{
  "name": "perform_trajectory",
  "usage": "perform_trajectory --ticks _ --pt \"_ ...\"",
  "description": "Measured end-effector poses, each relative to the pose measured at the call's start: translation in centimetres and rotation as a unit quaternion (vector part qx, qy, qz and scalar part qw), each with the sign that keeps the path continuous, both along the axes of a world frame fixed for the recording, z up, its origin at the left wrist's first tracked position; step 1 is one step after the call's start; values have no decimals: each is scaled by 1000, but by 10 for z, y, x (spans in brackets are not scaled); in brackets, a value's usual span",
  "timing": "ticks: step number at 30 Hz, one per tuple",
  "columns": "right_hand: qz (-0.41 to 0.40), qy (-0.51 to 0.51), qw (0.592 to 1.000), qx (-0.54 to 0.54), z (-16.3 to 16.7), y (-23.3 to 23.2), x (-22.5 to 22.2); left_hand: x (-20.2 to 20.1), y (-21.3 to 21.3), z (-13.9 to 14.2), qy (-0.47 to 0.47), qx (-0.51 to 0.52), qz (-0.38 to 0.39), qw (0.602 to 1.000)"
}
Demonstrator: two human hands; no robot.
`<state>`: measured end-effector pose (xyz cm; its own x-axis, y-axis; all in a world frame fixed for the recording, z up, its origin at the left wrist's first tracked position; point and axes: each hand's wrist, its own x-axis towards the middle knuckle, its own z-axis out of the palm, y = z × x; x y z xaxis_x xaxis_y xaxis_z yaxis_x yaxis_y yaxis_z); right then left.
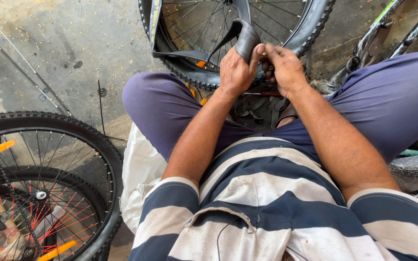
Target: The person sits on the floor of a bicycle repair shop and cuts an old rim strip with shears, then pulls the old tire off a wheel rim. They fit a new tire onto the rim, work it around the edge by hand, and insert the inner tube into the tire while pressing the bead into place.
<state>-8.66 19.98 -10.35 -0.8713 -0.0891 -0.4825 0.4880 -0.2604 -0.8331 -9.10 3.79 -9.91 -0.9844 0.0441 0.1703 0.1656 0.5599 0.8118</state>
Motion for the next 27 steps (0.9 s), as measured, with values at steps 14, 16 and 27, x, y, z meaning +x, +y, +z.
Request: perform_trajectory --ticks 14,16,27 --pt "-30 63 997 -24 -12 9 5 -2 5 1 -5 5 0 1000" --pt "-33 -67 996 -40 -14 11 6 -2 7 1 -7 2 0 1000" --pt "-17 87 995 42 -8 17 4 -7 16 -5 -15 -10 -12 1000"
